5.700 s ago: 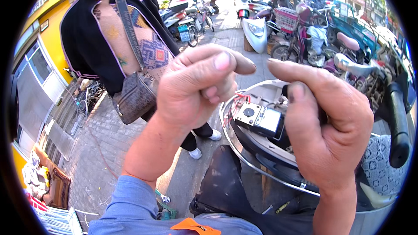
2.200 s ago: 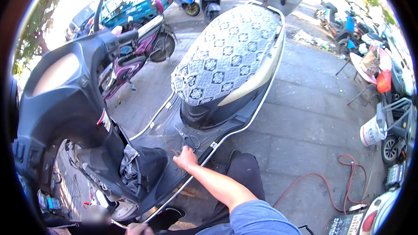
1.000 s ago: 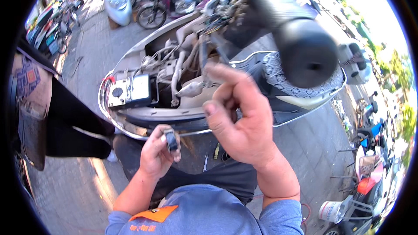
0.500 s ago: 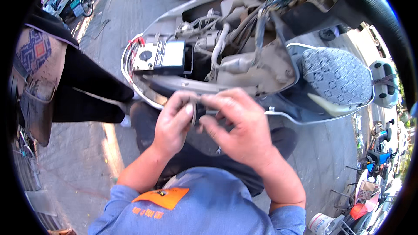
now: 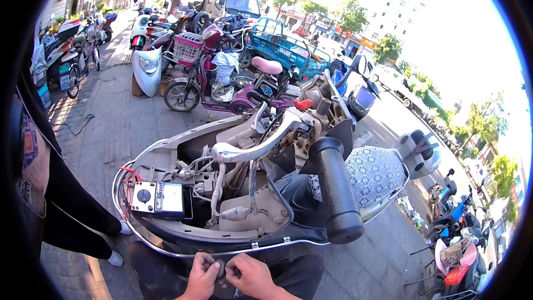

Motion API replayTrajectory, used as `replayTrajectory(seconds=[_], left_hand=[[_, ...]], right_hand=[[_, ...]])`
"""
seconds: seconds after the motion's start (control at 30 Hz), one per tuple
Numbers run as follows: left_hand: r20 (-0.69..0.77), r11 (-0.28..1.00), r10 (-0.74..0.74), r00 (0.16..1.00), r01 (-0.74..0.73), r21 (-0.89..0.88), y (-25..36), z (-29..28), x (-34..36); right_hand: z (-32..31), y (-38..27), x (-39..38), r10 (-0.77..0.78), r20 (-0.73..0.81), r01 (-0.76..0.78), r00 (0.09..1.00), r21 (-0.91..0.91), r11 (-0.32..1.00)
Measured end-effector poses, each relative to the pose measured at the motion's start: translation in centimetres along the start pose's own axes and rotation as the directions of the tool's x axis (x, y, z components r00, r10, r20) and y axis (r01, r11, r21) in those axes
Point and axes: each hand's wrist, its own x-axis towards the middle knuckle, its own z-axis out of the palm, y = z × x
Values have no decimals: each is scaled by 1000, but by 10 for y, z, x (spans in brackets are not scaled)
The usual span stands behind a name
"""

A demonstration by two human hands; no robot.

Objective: The person repairs a motorcycle by manipulating wires and electrical components behind the front panel with their hands. They use a multimeter to check connections and handle various small wires and connectors.

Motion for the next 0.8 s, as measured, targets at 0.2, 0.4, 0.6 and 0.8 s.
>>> replayTrajectory(seconds=[0.2,0.4,0.6,0.8], left_hand=[[302,896,256,918,-343,282,32,-9,-10],[423,808,245,872,-425,408,47,-28,-4],[460,875,192,867,-363,320,51,-30,-19],[414,920,59,908,-210,331,46,-20,-35]], right_hand=[[-1,12,-4,123,98,-135,988,119,984],[-3,6,-2,141,198,-176,970,174,969],[0,7,-25,187,160,-226,969,272,935],[-3,8,-30,181,93,-201,979,307,930]])
